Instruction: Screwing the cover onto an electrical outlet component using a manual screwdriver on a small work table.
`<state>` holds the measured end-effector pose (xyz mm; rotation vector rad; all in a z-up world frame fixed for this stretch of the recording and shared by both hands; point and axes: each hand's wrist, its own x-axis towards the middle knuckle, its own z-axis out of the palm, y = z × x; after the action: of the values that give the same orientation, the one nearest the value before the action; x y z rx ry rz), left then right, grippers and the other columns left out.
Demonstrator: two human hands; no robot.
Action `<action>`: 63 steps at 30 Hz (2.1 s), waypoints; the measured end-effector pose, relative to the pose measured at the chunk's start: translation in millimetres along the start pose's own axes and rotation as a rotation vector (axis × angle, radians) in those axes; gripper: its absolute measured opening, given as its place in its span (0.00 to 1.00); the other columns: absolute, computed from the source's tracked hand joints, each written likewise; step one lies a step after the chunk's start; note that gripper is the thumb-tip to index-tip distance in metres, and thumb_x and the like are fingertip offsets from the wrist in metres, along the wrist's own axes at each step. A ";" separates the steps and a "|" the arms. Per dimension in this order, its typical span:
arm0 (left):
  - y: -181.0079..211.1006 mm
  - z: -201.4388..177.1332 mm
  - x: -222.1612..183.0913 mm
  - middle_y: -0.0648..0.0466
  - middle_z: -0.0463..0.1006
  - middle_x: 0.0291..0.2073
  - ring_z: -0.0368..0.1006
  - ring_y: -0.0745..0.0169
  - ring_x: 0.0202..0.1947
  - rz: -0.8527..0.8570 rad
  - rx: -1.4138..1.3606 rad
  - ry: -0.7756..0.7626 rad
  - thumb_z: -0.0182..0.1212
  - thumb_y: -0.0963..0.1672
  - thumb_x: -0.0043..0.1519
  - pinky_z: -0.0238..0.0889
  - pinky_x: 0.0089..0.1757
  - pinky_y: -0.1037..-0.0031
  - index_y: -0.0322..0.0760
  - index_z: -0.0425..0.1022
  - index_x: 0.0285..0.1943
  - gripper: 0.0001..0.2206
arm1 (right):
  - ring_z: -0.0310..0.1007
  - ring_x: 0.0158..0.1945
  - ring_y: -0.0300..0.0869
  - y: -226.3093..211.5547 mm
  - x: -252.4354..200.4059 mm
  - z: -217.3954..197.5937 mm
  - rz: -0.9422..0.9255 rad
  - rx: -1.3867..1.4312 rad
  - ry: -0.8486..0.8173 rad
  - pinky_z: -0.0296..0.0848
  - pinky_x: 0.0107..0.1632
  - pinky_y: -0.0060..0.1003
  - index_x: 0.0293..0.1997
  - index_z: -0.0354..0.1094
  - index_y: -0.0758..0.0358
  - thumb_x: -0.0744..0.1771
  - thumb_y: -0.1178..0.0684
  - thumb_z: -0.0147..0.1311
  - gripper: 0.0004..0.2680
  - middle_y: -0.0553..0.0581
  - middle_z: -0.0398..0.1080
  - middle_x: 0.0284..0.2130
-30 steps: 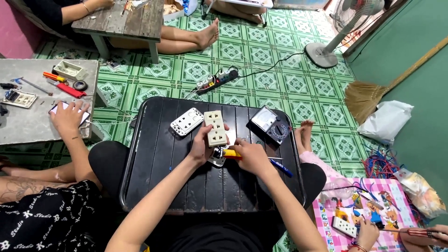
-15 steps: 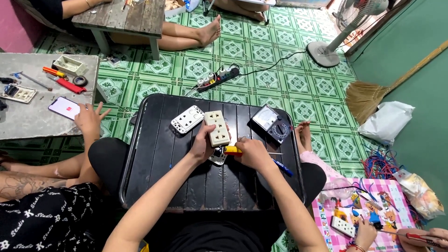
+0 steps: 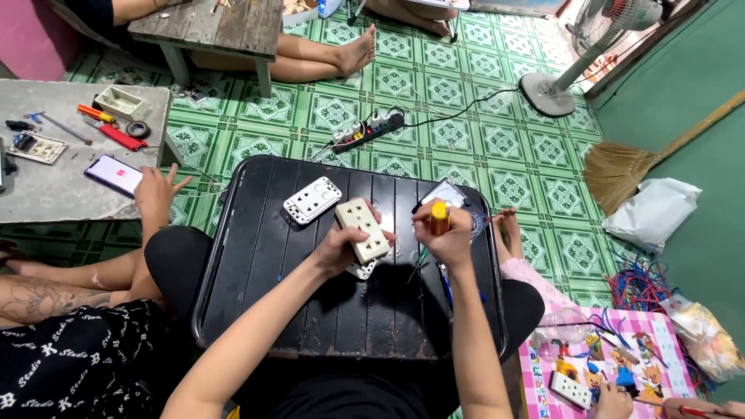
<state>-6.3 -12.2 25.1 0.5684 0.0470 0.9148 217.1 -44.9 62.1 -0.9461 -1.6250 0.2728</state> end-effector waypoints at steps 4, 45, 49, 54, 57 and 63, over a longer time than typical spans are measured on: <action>3.9 13.4 -1.8 0.29 0.68 0.57 0.75 0.24 0.49 -0.004 0.093 -0.061 0.64 0.37 0.49 0.74 0.46 0.42 0.36 0.58 0.57 0.27 | 0.74 0.27 0.40 -11.5 -9.6 12.8 0.002 0.036 0.025 0.71 0.37 0.31 0.29 0.79 0.55 0.57 0.62 0.63 0.05 0.52 0.78 0.26; 13.6 29.0 -6.1 0.34 0.76 0.60 0.68 0.40 0.62 0.096 0.498 -0.209 0.77 0.39 0.48 0.61 0.59 0.48 0.31 0.62 0.64 0.35 | 0.79 0.27 0.44 -2.0 -28.0 16.5 -0.008 -0.177 0.098 0.75 0.36 0.32 0.26 0.75 0.57 0.59 0.58 0.69 0.05 0.49 0.79 0.26; 14.3 23.4 -1.7 0.33 0.75 0.60 0.69 0.39 0.62 0.113 0.522 -0.209 0.77 0.39 0.48 0.61 0.59 0.49 0.31 0.61 0.64 0.35 | 0.80 0.26 0.44 -16.8 -19.5 24.1 -0.056 -0.198 0.139 0.75 0.36 0.30 0.27 0.76 0.56 0.59 0.61 0.68 0.04 0.48 0.80 0.26; 15.4 27.1 -2.1 0.34 0.74 0.61 0.67 0.38 0.64 0.139 0.558 -0.198 0.77 0.39 0.48 0.60 0.59 0.48 0.32 0.62 0.63 0.34 | 0.80 0.27 0.42 -33.1 -15.1 30.4 -0.207 -0.399 0.193 0.77 0.36 0.29 0.31 0.77 0.53 0.58 0.61 0.69 0.07 0.46 0.80 0.28; 13.1 22.3 -0.4 0.35 0.73 0.62 0.66 0.39 0.64 0.161 0.567 -0.200 0.77 0.39 0.48 0.60 0.59 0.48 0.31 0.61 0.64 0.35 | 0.80 0.27 0.41 -26.9 -16.3 34.3 -0.242 -0.445 0.226 0.76 0.37 0.26 0.32 0.77 0.52 0.60 0.60 0.68 0.06 0.44 0.80 0.28; 12.0 27.2 -4.7 0.35 0.72 0.63 0.65 0.39 0.65 0.145 0.552 -0.175 0.78 0.39 0.46 0.60 0.60 0.49 0.31 0.62 0.64 0.36 | 0.77 0.23 0.41 -18.9 -23.3 34.1 -0.231 -0.509 0.243 0.75 0.36 0.28 0.31 0.76 0.48 0.61 0.56 0.67 0.05 0.41 0.79 0.26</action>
<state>-10.6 -22.2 53.2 1.1750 0.1033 0.9918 178.1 -62.9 47.3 -1.1052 -1.5847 -0.4202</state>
